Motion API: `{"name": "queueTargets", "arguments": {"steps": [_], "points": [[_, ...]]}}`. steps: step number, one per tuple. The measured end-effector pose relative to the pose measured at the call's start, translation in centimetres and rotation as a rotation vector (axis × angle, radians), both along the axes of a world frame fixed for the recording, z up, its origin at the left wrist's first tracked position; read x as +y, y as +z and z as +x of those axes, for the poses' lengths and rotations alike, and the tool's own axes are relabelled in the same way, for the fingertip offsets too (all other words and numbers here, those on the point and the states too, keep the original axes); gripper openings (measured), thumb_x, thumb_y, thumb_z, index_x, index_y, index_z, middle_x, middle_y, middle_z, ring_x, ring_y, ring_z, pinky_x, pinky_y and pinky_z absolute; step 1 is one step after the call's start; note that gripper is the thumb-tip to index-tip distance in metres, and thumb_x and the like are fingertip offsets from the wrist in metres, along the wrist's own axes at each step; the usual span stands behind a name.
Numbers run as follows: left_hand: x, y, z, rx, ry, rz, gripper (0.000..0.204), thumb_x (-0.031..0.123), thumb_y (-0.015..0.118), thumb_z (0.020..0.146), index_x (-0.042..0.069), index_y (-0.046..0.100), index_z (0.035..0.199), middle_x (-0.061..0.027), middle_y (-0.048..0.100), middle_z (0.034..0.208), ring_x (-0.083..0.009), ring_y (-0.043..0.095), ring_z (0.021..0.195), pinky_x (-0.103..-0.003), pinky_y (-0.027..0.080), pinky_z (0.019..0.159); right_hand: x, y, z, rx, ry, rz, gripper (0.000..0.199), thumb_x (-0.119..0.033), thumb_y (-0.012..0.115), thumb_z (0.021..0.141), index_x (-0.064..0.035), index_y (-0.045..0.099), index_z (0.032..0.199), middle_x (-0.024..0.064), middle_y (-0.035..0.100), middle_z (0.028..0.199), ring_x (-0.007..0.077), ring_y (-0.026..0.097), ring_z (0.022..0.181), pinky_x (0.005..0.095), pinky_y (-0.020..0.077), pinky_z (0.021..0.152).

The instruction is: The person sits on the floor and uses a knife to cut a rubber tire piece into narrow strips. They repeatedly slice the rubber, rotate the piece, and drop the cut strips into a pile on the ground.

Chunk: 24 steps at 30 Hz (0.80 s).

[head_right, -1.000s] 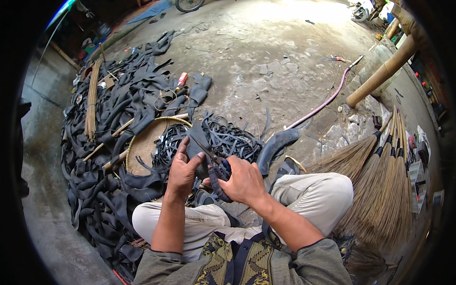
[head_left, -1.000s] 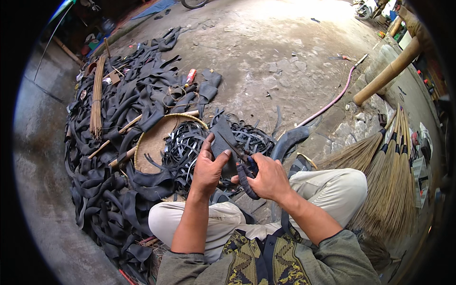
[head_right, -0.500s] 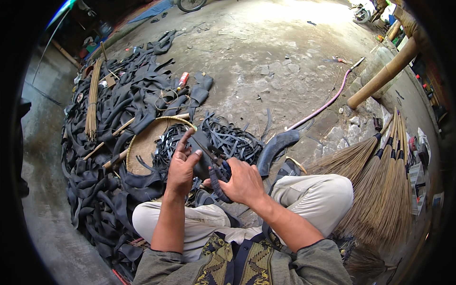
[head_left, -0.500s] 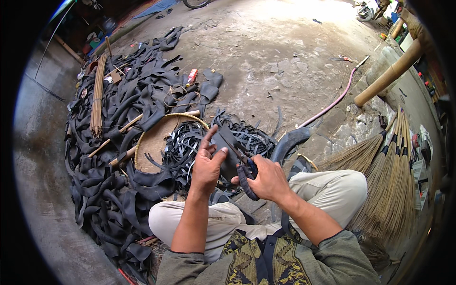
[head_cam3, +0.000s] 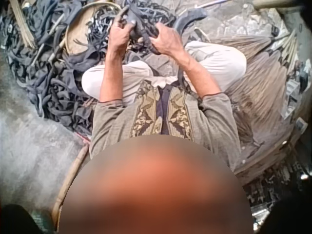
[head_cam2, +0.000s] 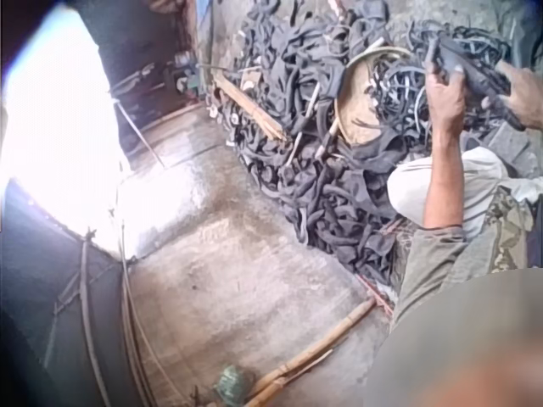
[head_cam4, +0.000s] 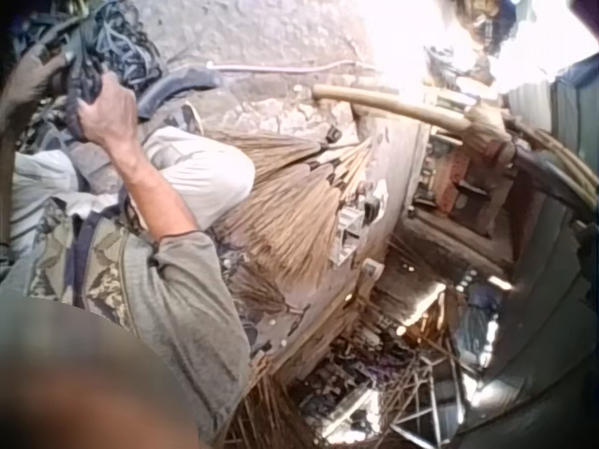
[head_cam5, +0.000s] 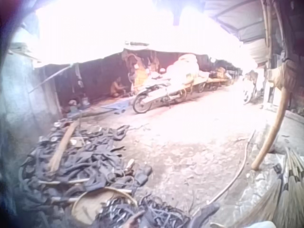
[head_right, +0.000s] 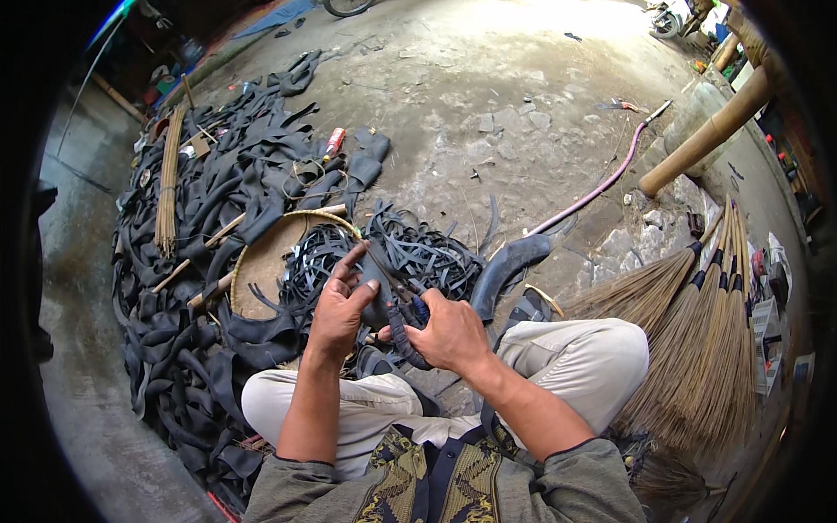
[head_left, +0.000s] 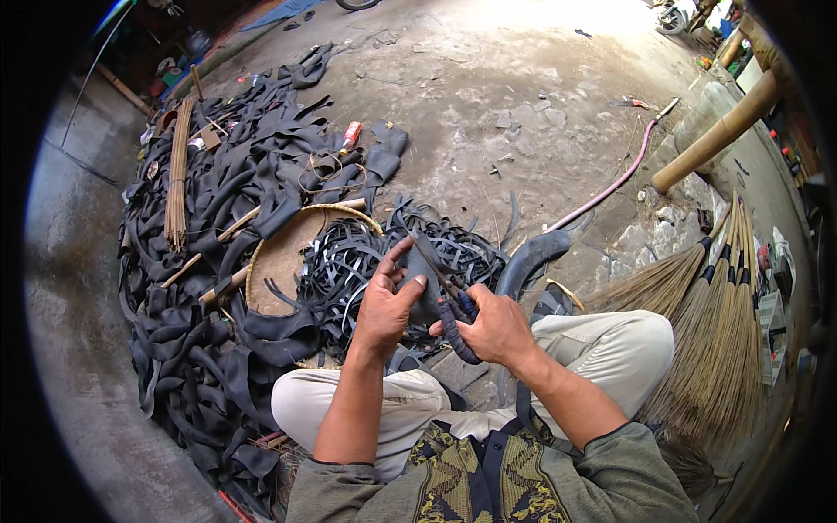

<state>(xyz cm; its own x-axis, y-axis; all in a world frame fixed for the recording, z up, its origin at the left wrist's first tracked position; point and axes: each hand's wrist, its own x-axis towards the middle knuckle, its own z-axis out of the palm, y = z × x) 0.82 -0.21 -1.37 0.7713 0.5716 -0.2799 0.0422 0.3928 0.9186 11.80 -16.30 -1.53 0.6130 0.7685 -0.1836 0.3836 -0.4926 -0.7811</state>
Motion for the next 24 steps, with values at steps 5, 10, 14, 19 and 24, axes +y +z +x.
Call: {"name": "queueTargets", "arguments": {"steps": [5, 10, 14, 19, 24], "points": [[0.13, 0.05, 0.16, -0.004, 0.009, 0.008, 0.061, -0.002, 0.062, 0.095, 0.01, 0.044, 0.152, -0.0081, 0.064, 0.11, -0.0129, 0.064, 0.099, -0.029, 0.055, 0.089, 0.02, 0.25, 0.16, 0.094, 0.02, -0.023, 0.071, -0.062, 0.085, 0.073, 0.0013, 0.067, 0.098, 0.0157, 0.068, 0.07, 0.0371, 0.069, 0.067, 0.0447, 0.0515, 0.064], [0.03, -0.1, 0.17, 0.043, -0.028, 0.032, 0.061, 0.0, 0.063, 0.094, 0.009, 0.045, 0.152, -0.0082, 0.064, 0.111, -0.0124, 0.064, 0.099, -0.028, 0.055, 0.087, 0.06, 0.18, 0.43, 0.121, 0.037, 0.0, 0.076, -0.069, 0.08, 0.074, 0.0012, 0.065, 0.1, 0.0227, 0.071, 0.08, 0.0428, 0.073, 0.082, 0.047, 0.0554, 0.072], [0.02, -0.15, 0.14, 0.058, -0.053, 0.019, 0.06, 0.0, 0.064, 0.094, 0.009, 0.046, 0.151, -0.008, 0.064, 0.111, -0.0119, 0.063, 0.101, -0.027, 0.053, 0.089, 0.04, 0.08, 0.64, 0.135, 0.037, -0.015, 0.074, -0.067, 0.081, 0.075, 0.0011, 0.066, 0.1, 0.022, 0.072, 0.081, 0.0408, 0.073, 0.081, 0.0458, 0.0551, 0.072], [0.23, -0.01, 0.34, 0.055, -0.03, 0.057, 0.059, 0.0, 0.063, 0.095, 0.009, 0.047, 0.151, -0.0073, 0.064, 0.11, -0.011, 0.062, 0.1, -0.026, 0.051, 0.09, 0.05, 0.48, 0.75, 0.305, 0.014, -0.006, 0.065, -0.058, 0.084, 0.076, 0.0012, 0.069, 0.097, 0.0163, 0.071, 0.075, 0.0268, 0.07, 0.07, 0.0386, 0.0521, 0.065], [0.17, 0.09, 0.21, 0.066, -0.039, 0.076, 0.059, -0.001, 0.062, 0.095, 0.009, 0.047, 0.151, -0.0074, 0.064, 0.11, -0.011, 0.062, 0.098, -0.025, 0.052, 0.088, -0.07, 0.67, 0.79, 0.305, 0.032, -0.042, 0.053, -0.045, 0.085, 0.082, 0.0029, 0.068, 0.099, 0.0095, 0.07, 0.072, 0.0132, 0.064, 0.064, 0.0315, 0.0485, 0.06]]}}
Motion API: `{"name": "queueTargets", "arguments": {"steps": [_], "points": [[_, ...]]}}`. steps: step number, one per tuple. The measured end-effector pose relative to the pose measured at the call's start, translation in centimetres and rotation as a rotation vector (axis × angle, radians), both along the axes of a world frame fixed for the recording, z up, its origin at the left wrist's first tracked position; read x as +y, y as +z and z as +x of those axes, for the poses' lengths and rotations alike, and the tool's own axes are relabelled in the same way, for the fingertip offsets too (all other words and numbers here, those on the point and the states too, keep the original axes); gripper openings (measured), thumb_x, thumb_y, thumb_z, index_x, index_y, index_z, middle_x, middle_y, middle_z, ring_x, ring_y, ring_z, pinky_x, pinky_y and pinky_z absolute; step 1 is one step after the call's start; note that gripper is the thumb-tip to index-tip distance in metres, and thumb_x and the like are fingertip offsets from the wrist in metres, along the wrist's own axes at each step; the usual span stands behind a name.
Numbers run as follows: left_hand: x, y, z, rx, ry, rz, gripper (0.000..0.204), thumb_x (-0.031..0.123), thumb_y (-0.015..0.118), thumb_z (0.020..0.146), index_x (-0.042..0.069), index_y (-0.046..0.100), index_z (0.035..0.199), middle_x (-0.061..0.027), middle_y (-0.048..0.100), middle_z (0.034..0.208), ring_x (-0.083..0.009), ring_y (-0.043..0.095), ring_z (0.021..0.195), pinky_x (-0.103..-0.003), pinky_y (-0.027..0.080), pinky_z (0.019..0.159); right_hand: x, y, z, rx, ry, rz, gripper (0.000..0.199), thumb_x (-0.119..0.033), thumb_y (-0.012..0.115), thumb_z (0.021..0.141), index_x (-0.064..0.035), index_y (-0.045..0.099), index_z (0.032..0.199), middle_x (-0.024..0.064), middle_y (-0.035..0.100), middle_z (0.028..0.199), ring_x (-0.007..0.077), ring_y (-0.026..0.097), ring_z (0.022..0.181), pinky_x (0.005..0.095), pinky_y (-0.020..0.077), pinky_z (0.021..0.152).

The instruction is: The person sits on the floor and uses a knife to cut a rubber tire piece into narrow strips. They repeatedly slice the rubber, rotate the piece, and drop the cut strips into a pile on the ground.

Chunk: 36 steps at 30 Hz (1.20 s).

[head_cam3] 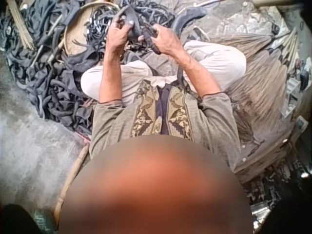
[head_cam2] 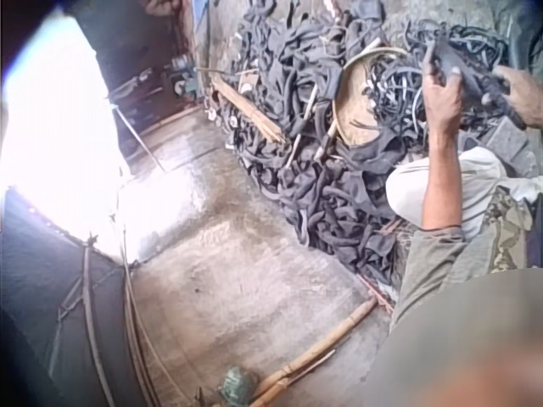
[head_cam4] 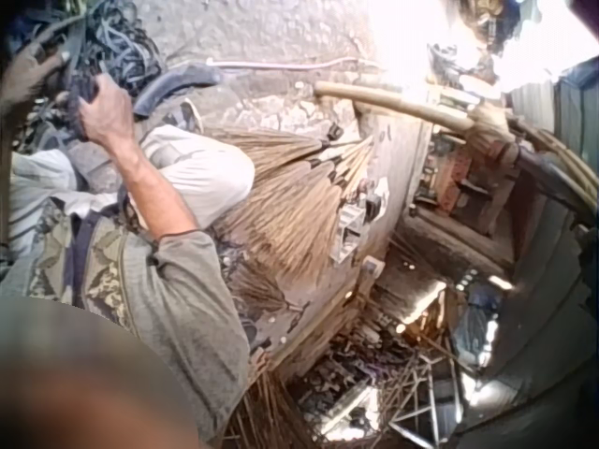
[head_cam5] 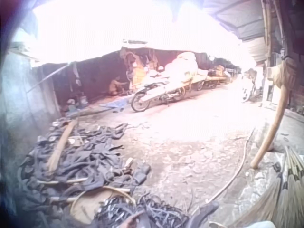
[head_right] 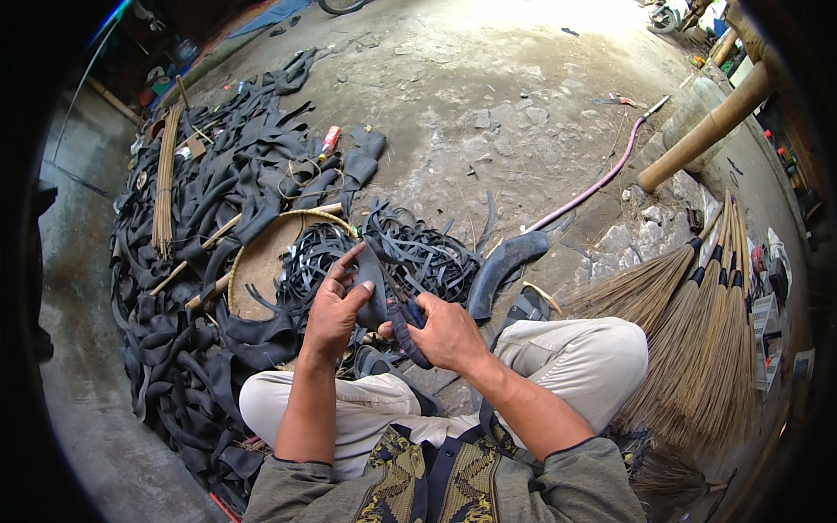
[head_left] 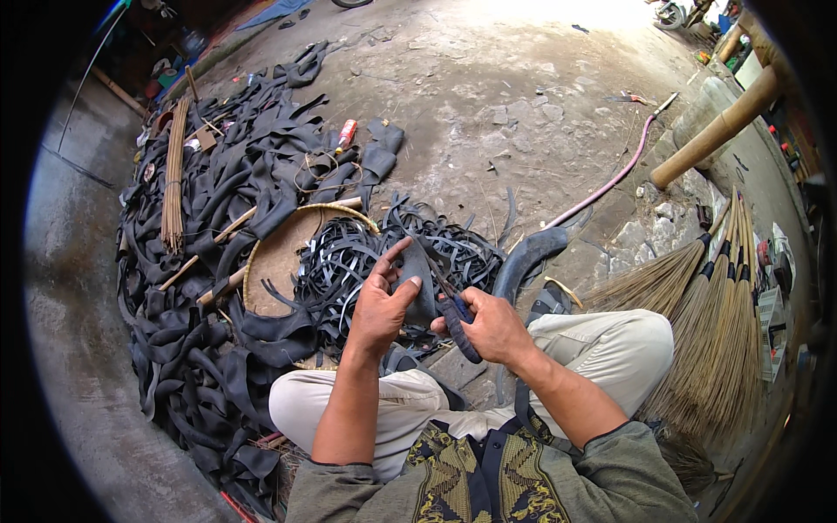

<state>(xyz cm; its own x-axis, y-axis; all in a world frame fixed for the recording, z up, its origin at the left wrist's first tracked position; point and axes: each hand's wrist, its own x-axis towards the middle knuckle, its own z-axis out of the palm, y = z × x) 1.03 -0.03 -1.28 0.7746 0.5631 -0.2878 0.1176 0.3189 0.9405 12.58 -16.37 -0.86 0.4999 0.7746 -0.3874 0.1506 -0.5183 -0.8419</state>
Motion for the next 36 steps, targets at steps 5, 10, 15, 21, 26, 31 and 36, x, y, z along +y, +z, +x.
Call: {"name": "queueTargets", "arguments": {"steps": [5, 10, 15, 21, 26, 31, 36], "points": [[-0.5, 0.0, 0.0, 0.06, -0.06, 0.044, 0.061, 0.001, 0.063, 0.093, 0.009, 0.047, 0.151, -0.0079, 0.064, 0.109, -0.0116, 0.063, 0.096, -0.025, 0.053, 0.085, 0.2, -1.6, -0.1, -0.066, -0.028, 0.039, 0.046, -0.039, 0.082, 0.087, 0.0026, 0.068, 0.102, 0.0071, 0.073, 0.075, 0.0111, 0.065, 0.065, 0.029, 0.0492, 0.06], [-0.7, -0.6, 0.0, 0.054, 0.017, 0.058, 0.055, 0.002, 0.061, 0.093, 0.007, 0.052, 0.147, -0.0072, 0.065, 0.107, -0.011, 0.062, 0.095, -0.024, 0.052, 0.083, 0.3, -3.0, 0.1, 0.073, -0.11, 0.113, 0.045, -0.037, 0.083, 0.087, 0.0016, 0.068, 0.102, 0.0085, 0.076, 0.08, 0.0124, 0.069, 0.068, 0.0294, 0.0509, 0.06], [-0.2, -2.4, 0.2, 0.076, 0.009, -0.011, 0.031, 0.008, 0.058, 0.099, 0.001, 0.067, 0.128, -0.0071, 0.07, 0.107, -0.0096, 0.062, 0.09, -0.024, 0.051, 0.082, -0.1, -2.4, 0.1, -0.375, -0.072, 0.08, 0.057, -0.051, 0.083, 0.08, 0.0, 0.065, 0.097, 0.0177, 0.072, 0.078, 0.039, 0.071, 0.071, 0.0443, 0.0548, 0.066], [-0.9, -3.0, 0.7, 0.154, -0.071, 0.07, 0.035, 0.03, 0.065, 0.103, -0.004, 0.074, 0.108, -0.0027, 0.073, 0.091, -0.0077, 0.062, 0.079, -0.023, 0.05, 0.073, -0.4, -2.6, -0.4, -0.588, 0.111, 0.114, 0.044, -0.037, 0.08, 0.083, -0.0012, 0.063, 0.104, 0.0201, 0.07, 0.091, 0.0415, 0.067, 0.09, 0.049, 0.0526, 0.081], [-0.3, -3.0, 0.1, 0.193, -0.031, 0.228, 0.032, 0.028, 0.065, 0.103, -0.002, 0.076, 0.105, -0.0032, 0.075, 0.088, -0.007, 0.062, 0.075, -0.023, 0.05, 0.07, 0.0, -2.7, 0.3, -0.451, 0.007, 0.376, 0.033, -0.032, 0.073, 0.092, -0.0004, 0.068, 0.099, 0.0189, 0.071, 0.094, 0.0384, 0.068, 0.089, 0.0441, 0.0527, 0.077], [1.1, -3.6, -0.3, 0.193, 0.061, 0.29, 0.033, 0.029, 0.065, 0.103, -0.002, 0.076, 0.104, -0.0033, 0.075, 0.087, -0.0071, 0.062, 0.076, -0.024, 0.05, 0.071, -0.5, -1.7, 2.4, -0.204, -0.319, 0.419, 0.039, -0.033, 0.065, 0.102, -0.0005, 0.067, 0.081, 0.0104, 0.058, 0.059, 0.0199, 0.052, 0.055, 0.0373, 0.0442, 0.056], [1.6, -3.0, -0.5, 0.181, 0.09, 0.306, 0.034, 0.03, 0.064, 0.103, -0.002, 0.075, 0.105, -0.004, 0.074, 0.089, -0.0083, 0.062, 0.078, -0.025, 0.05, 0.072, -1.1, -1.6, 4.0, -0.184, -0.196, 0.327, 0.041, -0.031, 0.066, 0.101, 0.0001, 0.058, 0.075, 0.0075, 0.056, 0.069, 0.0145, 0.047, 0.063, 0.0343, 0.0411, 0.059]]}}
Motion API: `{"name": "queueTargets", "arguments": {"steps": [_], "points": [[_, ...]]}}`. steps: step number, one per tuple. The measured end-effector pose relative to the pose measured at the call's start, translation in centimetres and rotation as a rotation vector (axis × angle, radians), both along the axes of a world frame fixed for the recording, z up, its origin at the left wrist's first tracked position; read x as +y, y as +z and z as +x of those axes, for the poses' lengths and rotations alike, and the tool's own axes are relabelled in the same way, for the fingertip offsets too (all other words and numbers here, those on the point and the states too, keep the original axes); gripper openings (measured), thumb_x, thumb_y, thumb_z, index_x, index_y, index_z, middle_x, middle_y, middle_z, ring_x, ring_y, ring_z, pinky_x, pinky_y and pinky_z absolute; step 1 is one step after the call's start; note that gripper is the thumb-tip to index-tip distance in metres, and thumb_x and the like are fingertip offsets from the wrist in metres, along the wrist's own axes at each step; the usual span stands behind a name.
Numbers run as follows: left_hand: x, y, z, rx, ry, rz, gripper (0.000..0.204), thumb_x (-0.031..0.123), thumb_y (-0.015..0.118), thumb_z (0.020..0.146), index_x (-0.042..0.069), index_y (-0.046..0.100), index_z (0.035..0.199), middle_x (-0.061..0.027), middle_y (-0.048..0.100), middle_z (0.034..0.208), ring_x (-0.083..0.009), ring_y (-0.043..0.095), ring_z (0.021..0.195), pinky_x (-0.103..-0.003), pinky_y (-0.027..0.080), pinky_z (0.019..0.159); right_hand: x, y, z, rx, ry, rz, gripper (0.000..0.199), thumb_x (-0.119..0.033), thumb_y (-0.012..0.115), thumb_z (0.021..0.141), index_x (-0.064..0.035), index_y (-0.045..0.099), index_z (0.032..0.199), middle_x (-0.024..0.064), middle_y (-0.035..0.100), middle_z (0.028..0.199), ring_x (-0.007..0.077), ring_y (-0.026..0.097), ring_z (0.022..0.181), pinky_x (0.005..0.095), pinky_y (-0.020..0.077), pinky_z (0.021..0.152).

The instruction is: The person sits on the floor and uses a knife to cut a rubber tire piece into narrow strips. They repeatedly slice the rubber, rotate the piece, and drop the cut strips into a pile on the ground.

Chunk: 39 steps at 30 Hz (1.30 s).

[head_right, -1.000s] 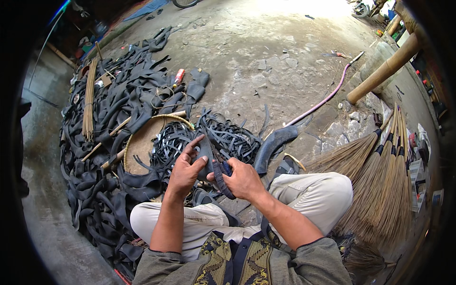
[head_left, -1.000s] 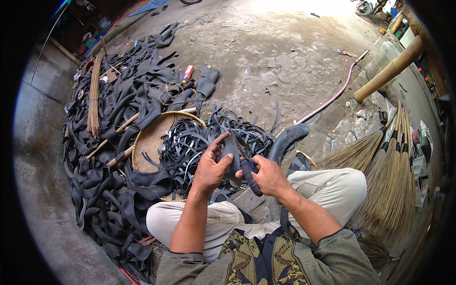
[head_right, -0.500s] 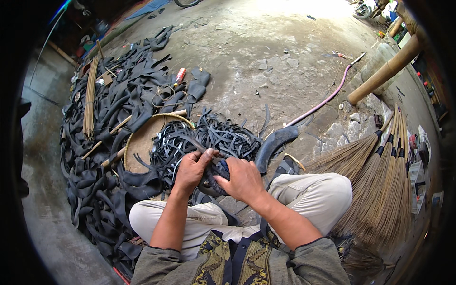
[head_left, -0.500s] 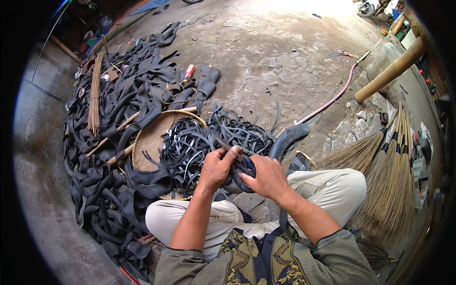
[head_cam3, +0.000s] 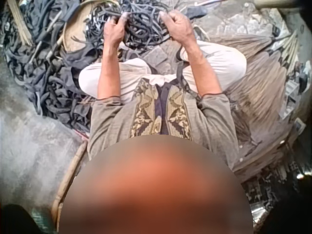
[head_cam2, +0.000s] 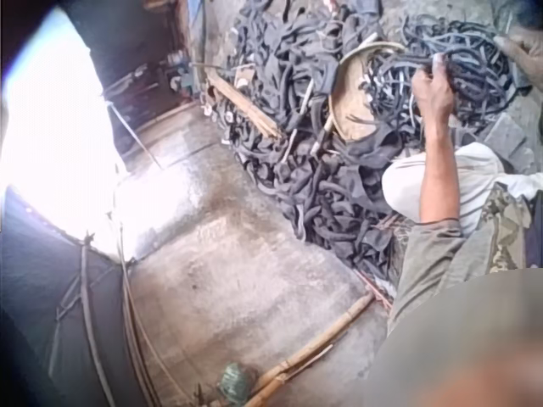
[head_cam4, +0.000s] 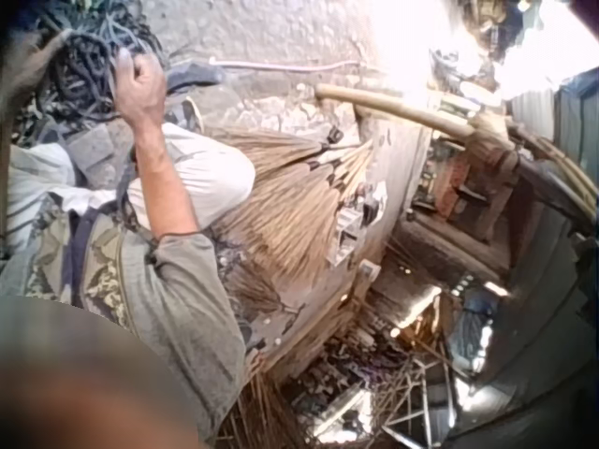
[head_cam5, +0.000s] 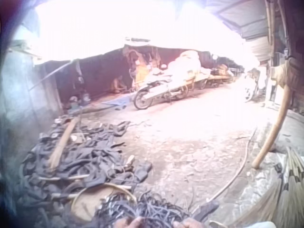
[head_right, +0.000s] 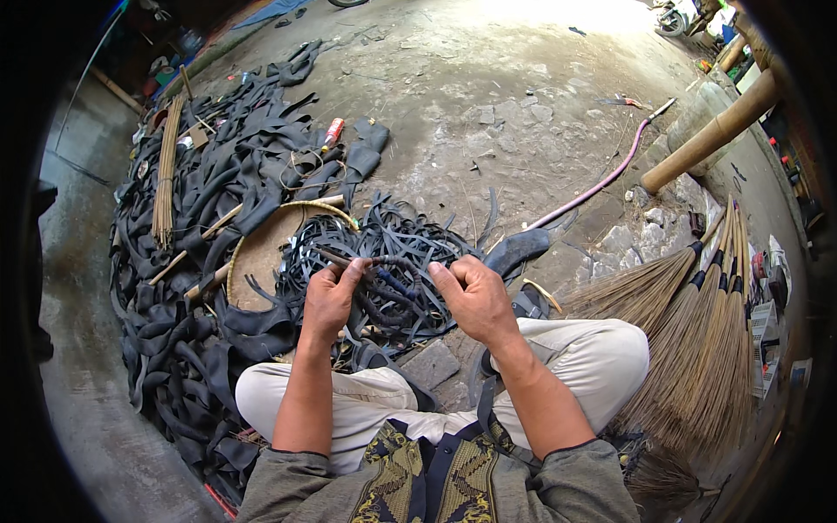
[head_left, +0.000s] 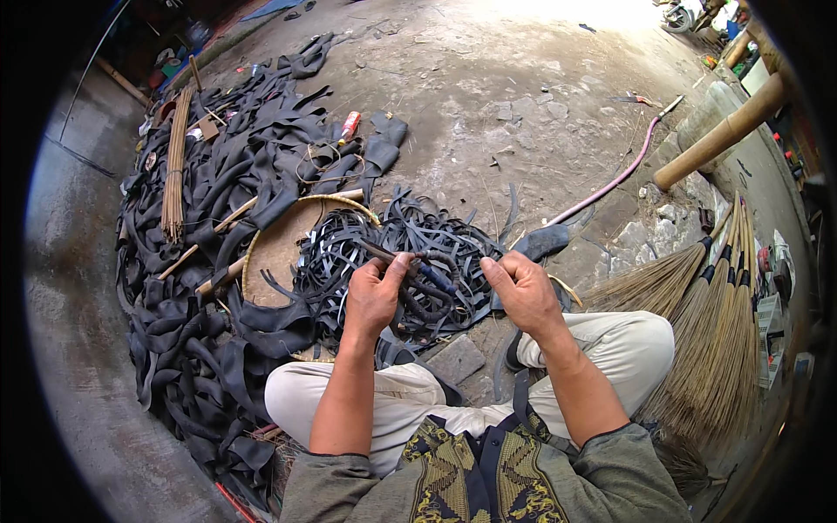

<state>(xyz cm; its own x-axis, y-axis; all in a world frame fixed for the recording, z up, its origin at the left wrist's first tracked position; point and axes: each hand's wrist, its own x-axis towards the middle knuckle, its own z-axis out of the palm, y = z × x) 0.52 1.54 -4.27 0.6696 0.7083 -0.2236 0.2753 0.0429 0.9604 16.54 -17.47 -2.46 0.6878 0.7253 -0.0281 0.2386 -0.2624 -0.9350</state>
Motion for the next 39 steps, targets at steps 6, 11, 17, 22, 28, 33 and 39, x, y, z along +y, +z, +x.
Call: {"name": "queueTargets", "arguments": {"steps": [6, 11, 17, 22, 28, 33, 39], "points": [[-0.1, 0.6, 0.1, -0.052, 0.028, -0.035, 0.035, 0.031, 0.065, 0.104, -0.002, 0.074, 0.108, -0.0035, 0.072, 0.09, -0.0081, 0.061, 0.079, -0.024, 0.049, 0.071, -3.7, 2.9, 1.0, 0.126, 0.167, -0.128, 0.037, -0.033, 0.06, 0.104, -0.0005, 0.069, 0.087, 0.0097, 0.067, 0.079, 0.0132, 0.062, 0.072, 0.0316, 0.0479, 0.065], [0.2, 1.0, -0.3, -0.108, 0.045, -0.098, 0.033, 0.028, 0.064, 0.104, -0.003, 0.073, 0.112, -0.0035, 0.072, 0.096, -0.0079, 0.061, 0.084, -0.023, 0.049, 0.077, -13.1, 9.0, 0.9, 0.317, 0.031, -0.247, 0.046, -0.038, 0.052, 0.108, 0.0009, 0.07, 0.091, 0.0058, 0.071, 0.08, 0.0101, 0.064, 0.07, 0.0245, 0.0486, 0.063], [0.0, 2.4, -0.7, -0.12, 0.064, -0.06, 0.032, 0.027, 0.063, 0.105, -0.001, 0.075, 0.113, -0.0012, 0.071, 0.098, -0.0071, 0.058, 0.087, -0.021, 0.045, 0.081, -24.8, 12.2, -2.6, 0.639, -0.15, -0.848, 0.067, -0.053, 0.045, 0.108, 0.0037, 0.071, 0.083, 0.0091, 0.072, 0.073, 0.0173, 0.069, 0.064, 0.0284, 0.0564, 0.062], [-0.7, 3.1, -0.1, -0.13, 0.029, -0.051, 0.034, 0.028, 0.064, 0.104, -0.004, 0.074, 0.114, -0.0048, 0.072, 0.097, -0.0094, 0.061, 0.088, -0.023, 0.046, 0.084, -26.4, 6.8, -3.9, 0.454, 0.133, -0.908, 0.093, -0.075, 0.029, 0.1, 0.0023, 0.071, 0.07, 0.0128, 0.072, 0.066, 0.0205, 0.071, 0.061, 0.0316, 0.0582, 0.062], [-1.1, 3.4, -0.2, -0.14, 0.02, -0.046, 0.035, 0.028, 0.063, 0.105, -0.005, 0.073, 0.113, -0.0053, 0.072, 0.097, -0.0098, 0.06, 0.089, -0.024, 0.047, 0.085, -26.1, 6.0, -4.6, 0.365, -0.112, -0.774, 0.099, -0.08, 0.025, 0.098, 0.0012, 0.064, 0.056, 0.0081, 0.06, 0.05, 0.0192, 0.062, 0.045, 0.0317, 0.0521, 0.05], [-1.2, 3.3, -0.3, -0.13, 0.032, -0.078, 0.035, 0.03, 0.064, 0.104, -0.002, 0.074, 0.113, -0.0022, 0.07, 0.099, -0.0087, 0.059, 0.091, -0.023, 0.046, 0.087, -25.2, 3.4, -7.3, 0.166, -0.55, -0.539, 0.096, -0.075, 0.026, 0.101, -0.0009, 0.057, 0.048, 0.0061, 0.051, 0.042, 0.0163, 0.052, 0.037, 0.0315, 0.0443, 0.043], [-1.4, 3.1, 0.1, -0.179, 0.035, -0.182, 0.033, 0.03, 0.062, 0.105, 0.0, 0.074, 0.114, -0.0019, 0.071, 0.1, -0.0079, 0.059, 0.09, -0.022, 0.047, 0.085, -26.0, 1.8, -7.8, 0.259, -0.775, -0.297, 0.09, -0.07, 0.034, 0.103, -0.002, 0.056, 0.049, 0.0072, 0.052, 0.043, 0.0147, 0.051, 0.037, 0.0284, 0.0408, 0.039]]}}
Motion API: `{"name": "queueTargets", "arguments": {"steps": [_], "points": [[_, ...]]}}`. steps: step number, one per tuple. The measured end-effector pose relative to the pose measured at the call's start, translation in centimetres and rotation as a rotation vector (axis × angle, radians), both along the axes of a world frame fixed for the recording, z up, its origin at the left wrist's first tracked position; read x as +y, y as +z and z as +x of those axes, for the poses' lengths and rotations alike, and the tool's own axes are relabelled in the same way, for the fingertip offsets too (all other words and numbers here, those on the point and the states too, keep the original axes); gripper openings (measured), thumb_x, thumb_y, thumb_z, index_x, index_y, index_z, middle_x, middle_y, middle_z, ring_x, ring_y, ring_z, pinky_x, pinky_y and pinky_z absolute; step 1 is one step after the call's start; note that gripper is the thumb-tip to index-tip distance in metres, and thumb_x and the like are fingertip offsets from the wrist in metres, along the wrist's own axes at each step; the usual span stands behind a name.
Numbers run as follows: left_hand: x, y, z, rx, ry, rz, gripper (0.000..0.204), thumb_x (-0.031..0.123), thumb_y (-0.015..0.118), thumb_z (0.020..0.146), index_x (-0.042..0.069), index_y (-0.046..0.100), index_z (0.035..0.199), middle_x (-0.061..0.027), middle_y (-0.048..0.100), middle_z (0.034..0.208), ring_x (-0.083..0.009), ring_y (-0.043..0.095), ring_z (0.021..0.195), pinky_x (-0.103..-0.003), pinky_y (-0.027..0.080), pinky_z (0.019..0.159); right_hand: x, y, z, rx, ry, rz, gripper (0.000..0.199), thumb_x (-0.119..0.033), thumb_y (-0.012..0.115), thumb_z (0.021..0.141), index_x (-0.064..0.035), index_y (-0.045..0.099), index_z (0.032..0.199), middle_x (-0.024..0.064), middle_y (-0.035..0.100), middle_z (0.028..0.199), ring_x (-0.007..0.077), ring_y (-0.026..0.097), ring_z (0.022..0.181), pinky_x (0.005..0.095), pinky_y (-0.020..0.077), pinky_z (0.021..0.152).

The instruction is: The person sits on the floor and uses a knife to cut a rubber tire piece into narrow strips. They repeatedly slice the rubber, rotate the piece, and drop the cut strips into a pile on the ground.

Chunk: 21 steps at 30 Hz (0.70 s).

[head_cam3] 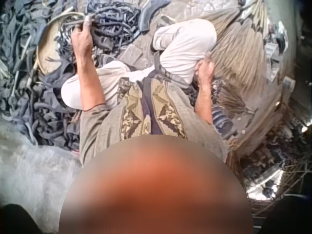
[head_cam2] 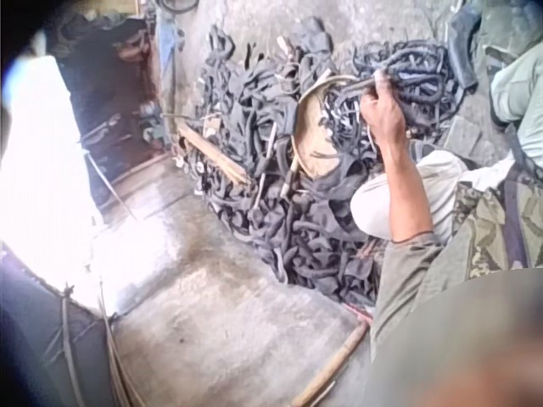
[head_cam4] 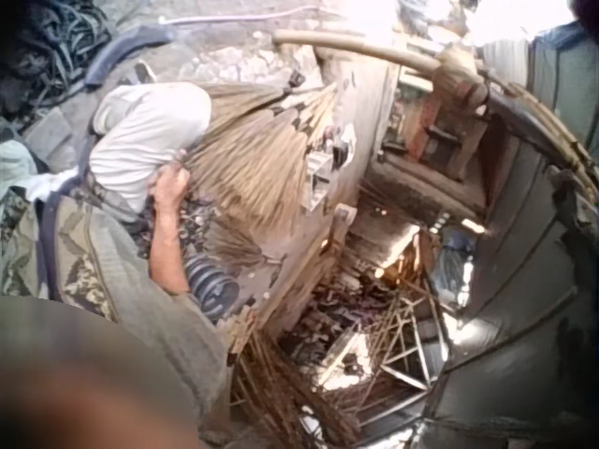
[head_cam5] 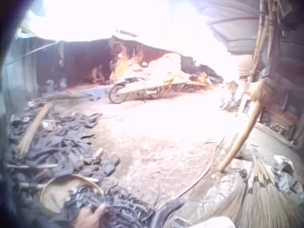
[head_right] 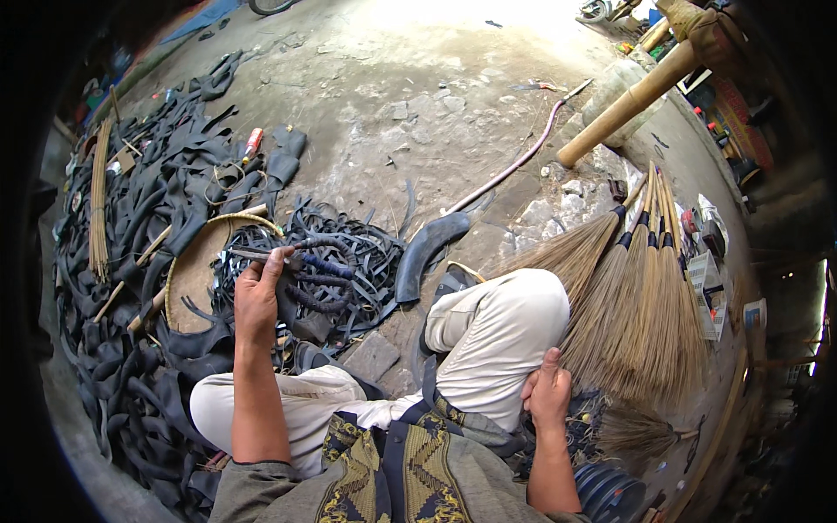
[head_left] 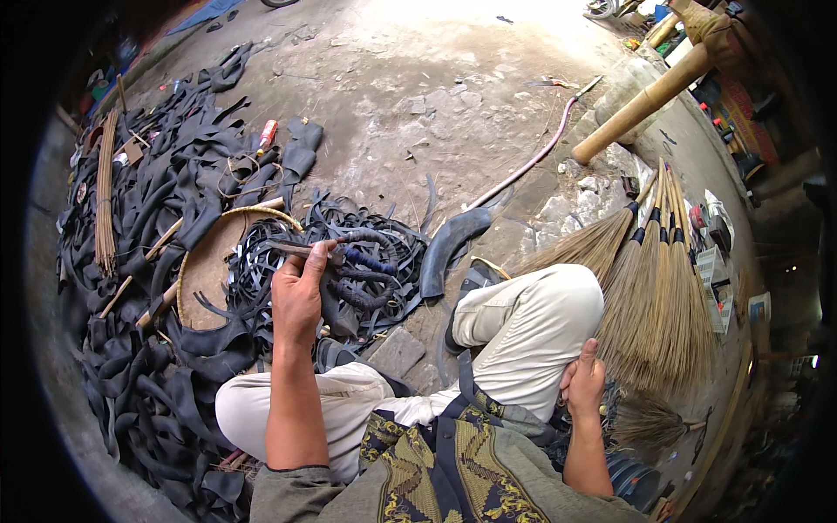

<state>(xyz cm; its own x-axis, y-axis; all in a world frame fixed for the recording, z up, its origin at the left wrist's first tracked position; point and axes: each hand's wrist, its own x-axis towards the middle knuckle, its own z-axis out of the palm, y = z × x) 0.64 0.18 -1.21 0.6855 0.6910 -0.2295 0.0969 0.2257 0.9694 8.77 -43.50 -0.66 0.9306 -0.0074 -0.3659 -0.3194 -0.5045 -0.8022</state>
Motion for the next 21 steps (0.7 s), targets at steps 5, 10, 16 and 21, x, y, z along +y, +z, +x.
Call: {"name": "queueTargets", "arguments": {"steps": [5, 10, 16, 21], "points": [[-0.1, -0.1, -0.6, 0.001, -0.029, 0.026, 0.033, 0.03, 0.062, 0.105, 0.001, 0.073, 0.115, -0.002, 0.071, 0.099, -0.008, 0.061, 0.087, -0.022, 0.049, 0.081, -1.7, 2.0, 0.8, 0.272, 0.191, 0.305, 0.081, -0.069, 0.039, 0.102, -0.0011, 0.06, 0.063, 0.0107, 0.06, 0.054, 0.0141, 0.055, 0.038, 0.0241, 0.0424, 0.037], [-0.2, 0.0, -0.6, 0.007, -0.015, 0.035, 0.033, 0.028, 0.062, 0.106, -0.001, 0.074, 0.115, -0.0015, 0.07, 0.098, -0.0075, 0.059, 0.088, -0.022, 0.047, 0.083, 0.0, 2.4, 2.1, 0.302, 0.182, 0.328, 0.089, -0.079, 0.03, 0.097, -0.0021, 0.058, 0.061, 0.0075, 0.056, 0.05, 0.0097, 0.05, 0.035, 0.0232, 0.0348, 0.03], [-0.7, 0.0, -0.2, -0.093, -0.051, 0.005, 0.033, 0.027, 0.062, 0.106, -0.002, 0.073, 0.116, -0.0049, 0.074, 0.099, -0.0078, 0.063, 0.086, -0.022, 0.049, 0.08, 3.5, 4.2, 1.3, 0.231, 0.15, 0.229, 0.081, -0.065, 0.04, 0.104, 0.0045, 0.065, 0.072, 0.0093, 0.059, 0.052, 0.0109, 0.045, 0.031, 0.023, 0.0331, 0.031], [-0.4, 0.0, -0.6, -0.043, -0.152, 0.009, 0.031, 0.029, 0.063, 0.105, 0.003, 0.074, 0.116, 0.0, 0.071, 0.098, -0.0078, 0.06, 0.089, -0.024, 0.047, 0.084, 7.8, 6.2, 3.9, -0.09, 0.387, 0.259, 0.055, -0.042, 0.046, 0.11, 0.0078, 0.068, 0.105, 0.0107, 0.071, 0.08, 0.0099, 0.063, 0.06, 0.0199, 0.0456, 0.053]]}}
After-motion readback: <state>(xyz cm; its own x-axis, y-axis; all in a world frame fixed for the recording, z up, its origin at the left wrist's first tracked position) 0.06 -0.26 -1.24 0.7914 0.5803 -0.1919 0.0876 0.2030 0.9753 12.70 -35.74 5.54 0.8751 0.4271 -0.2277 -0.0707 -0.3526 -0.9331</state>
